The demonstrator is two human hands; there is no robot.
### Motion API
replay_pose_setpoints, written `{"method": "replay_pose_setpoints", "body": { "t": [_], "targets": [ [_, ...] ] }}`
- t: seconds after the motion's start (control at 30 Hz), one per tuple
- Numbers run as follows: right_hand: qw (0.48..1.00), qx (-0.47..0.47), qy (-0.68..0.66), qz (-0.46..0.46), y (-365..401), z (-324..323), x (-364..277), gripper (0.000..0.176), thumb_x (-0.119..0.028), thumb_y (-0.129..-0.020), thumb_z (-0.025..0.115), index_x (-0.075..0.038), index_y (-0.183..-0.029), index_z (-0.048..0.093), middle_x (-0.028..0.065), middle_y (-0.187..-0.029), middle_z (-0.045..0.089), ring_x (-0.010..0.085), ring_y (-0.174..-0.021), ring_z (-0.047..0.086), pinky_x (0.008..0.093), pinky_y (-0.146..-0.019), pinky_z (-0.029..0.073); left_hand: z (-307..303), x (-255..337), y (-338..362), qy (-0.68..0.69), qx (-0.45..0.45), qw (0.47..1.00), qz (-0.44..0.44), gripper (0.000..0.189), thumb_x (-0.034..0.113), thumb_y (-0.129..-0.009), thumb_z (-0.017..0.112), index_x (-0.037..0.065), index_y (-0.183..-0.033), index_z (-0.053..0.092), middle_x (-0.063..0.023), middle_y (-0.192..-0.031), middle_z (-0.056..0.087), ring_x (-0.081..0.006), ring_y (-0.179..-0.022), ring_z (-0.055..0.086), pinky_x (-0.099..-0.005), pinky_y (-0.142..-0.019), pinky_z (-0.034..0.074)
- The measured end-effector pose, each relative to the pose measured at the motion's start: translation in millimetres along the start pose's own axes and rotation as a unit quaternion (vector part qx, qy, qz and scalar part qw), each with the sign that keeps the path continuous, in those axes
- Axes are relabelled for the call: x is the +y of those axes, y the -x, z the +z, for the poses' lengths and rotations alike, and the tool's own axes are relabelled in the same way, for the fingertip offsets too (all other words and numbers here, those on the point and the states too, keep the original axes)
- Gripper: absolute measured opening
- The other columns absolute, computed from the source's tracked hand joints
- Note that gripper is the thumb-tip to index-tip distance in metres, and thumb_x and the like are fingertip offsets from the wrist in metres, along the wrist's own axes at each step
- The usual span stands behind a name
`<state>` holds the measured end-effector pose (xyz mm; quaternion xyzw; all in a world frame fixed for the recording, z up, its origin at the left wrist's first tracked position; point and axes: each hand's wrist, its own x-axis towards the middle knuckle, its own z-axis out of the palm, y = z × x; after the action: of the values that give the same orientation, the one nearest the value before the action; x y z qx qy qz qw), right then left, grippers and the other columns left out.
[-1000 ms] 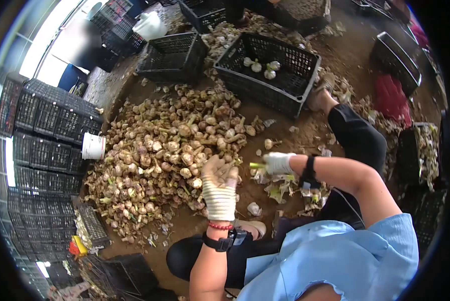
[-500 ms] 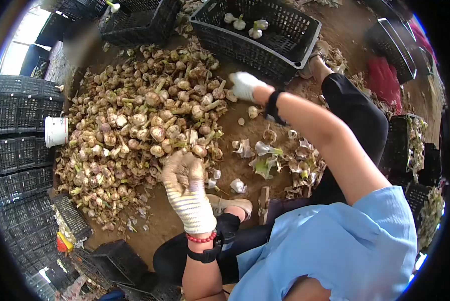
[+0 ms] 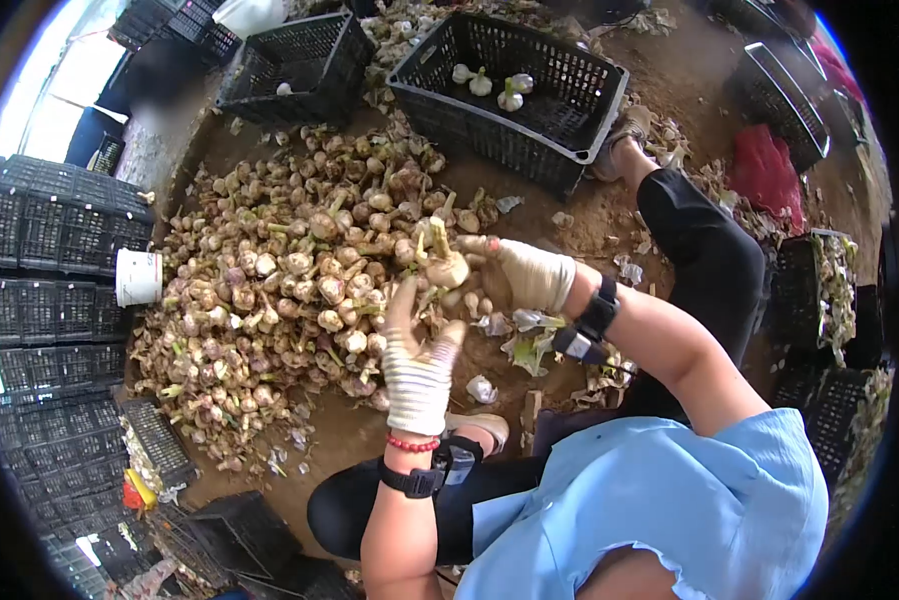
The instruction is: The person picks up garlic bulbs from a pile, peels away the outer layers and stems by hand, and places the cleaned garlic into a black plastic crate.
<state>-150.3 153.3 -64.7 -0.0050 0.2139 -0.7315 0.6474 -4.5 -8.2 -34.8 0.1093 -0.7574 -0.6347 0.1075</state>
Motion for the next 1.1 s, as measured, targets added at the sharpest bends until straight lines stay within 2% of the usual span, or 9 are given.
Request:
{"method": "replay_pose_setpoints", "body": {
  "t": [0.1, 0.23, 0.4, 0.43, 0.53, 0.77, 0.93, 1.0, 1.1],
  "targets": [
    [0.996, 0.018, 0.003, -0.084, 12, 30, 31, 0.043, -0.048, -0.103, 0.05, -0.012, -0.125, 0.06, 0.0059, -0.092, 0.071, 0.0118, -0.068, 0.064, 0.0209, -0.058, 0.053, 20, 49, 0, 0.243, -0.055, 0.964, -0.088, 0.078, 0.002, -0.085, 0.075, 0.007, -0.15, 0.033, -0.0105, -0.133, 0.049, -0.0199, -0.11, 0.056, -0.034, -0.09, 0.056],
    [0.975, 0.038, 0.201, -0.087, 44, 28, 40, 0.045, -0.048, -0.103, 0.05, -0.01, -0.12, 0.064, 0.001, -0.085, 0.068, 0.008, -0.059, 0.057, 0.0215, -0.056, 0.048, 20, 42, 2, 0.16, -0.035, 0.986, -0.015, 0.058, 0.007, -0.085, 0.078, 0.006, -0.135, 0.048, -0.0074, -0.126, 0.057, -0.0192, -0.115, 0.056, -0.0366, -0.103, 0.048],
    [0.759, 0.244, 0.544, -0.261, 79, 54, 47, 0.05, -0.043, -0.102, 0.055, -0.004, -0.133, 0.057, 0.0025, -0.102, 0.067, 0.0067, -0.087, 0.059, 0.0245, -0.078, 0.05, 27, 43, 10, 0.069, -0.025, 0.997, 0.034, 0.06, 0.012, -0.077, 0.086, 0.005, -0.127, 0.055, -0.0082, -0.12, 0.058, -0.022, -0.113, 0.057, -0.0364, -0.101, 0.048],
    [0.851, 0.222, 0.413, -0.238, 92, 66, 48, 0.049, -0.037, -0.101, 0.059, -0.002, -0.136, 0.054, 0.0048, -0.111, 0.065, 0.0071, -0.1, 0.057, 0.0273, -0.086, 0.05, 24, 43, 10, -0.077, -0.006, 0.988, 0.137, 0.062, 0.012, -0.074, 0.088, 0.005, -0.126, 0.055, -0.0102, -0.119, 0.057, -0.0252, -0.11, 0.058, -0.0373, -0.097, 0.05],
    [0.907, 0.189, 0.274, -0.258, 108, 94, 50, 0.045, -0.03, -0.101, 0.06, 0.001, -0.133, 0.055, 0.0019, -0.11, 0.064, 0.0056, -0.088, 0.059, 0.0214, -0.074, 0.052, 28, 55, 16, -0.269, 0.019, 0.922, 0.279, 0.063, 0.009, -0.069, 0.089, 0.005, -0.123, 0.057, -0.0142, -0.114, 0.055, -0.0337, -0.104, 0.058, -0.0421, -0.091, 0.05],
    [0.922, 0.106, 0.096, -0.361, 88, 92, 61, 0.043, -0.039, -0.098, 0.064, -0.004, -0.123, 0.061, 0.0015, -0.107, 0.069, 0.01, -0.089, 0.067, 0.0266, -0.069, 0.054, 28, 41, 23, -0.197, -0.024, 0.94, 0.278, 0.063, -0.002, -0.069, 0.083, 0.005, -0.126, 0.056, -0.0132, -0.118, 0.058, -0.0313, -0.109, 0.058, -0.0415, -0.097, 0.049],
    [0.926, 0.132, 0.233, -0.267, 88, 77, 66, 0.052, -0.05, -0.095, 0.064, -0.007, -0.123, 0.061, 0.0006, -0.11, 0.066, 0.0091, -0.093, 0.063, 0.0266, -0.08, 0.053, 25, 50, 26, -0.269, -0.003, 0.904, 0.332, 0.062, -0.009, -0.068, 0.079, 0.004, -0.123, 0.055, -0.0138, -0.113, 0.06, -0.0313, -0.106, 0.06, -0.0404, -0.095, 0.049],
    [0.88, 0.118, 0.231, -0.399, 75, 82, 76, 0.054, -0.052, -0.094, 0.065, -0.006, -0.123, 0.061, -0.0014, -0.106, 0.066, 0.0067, -0.094, 0.058, 0.0242, -0.085, 0.049, 27, 50, 26, -0.282, 0.008, 0.894, 0.347, 0.059, -0.007, -0.068, 0.08, 0.004, -0.12, 0.055, -0.015, -0.113, 0.059, -0.0328, -0.104, 0.06, -0.0412, -0.094, 0.048],
    [0.878, 0.18, 0.263, -0.356, 76, 96, 72, 0.045, -0.042, -0.1, 0.061, -0.004, -0.123, 0.061, -0.0014, -0.104, 0.066, 0.0058, -0.098, 0.056, 0.0242, -0.09, 0.046, 27, 47, 25, -0.28, 0.012, 0.91, 0.307, 0.058, -0.005, -0.069, 0.08, 0.004, -0.12, 0.055, -0.0154, -0.114, 0.059, -0.0339, -0.103, 0.059, -0.0424, -0.094, 0.048]
  ]
}}
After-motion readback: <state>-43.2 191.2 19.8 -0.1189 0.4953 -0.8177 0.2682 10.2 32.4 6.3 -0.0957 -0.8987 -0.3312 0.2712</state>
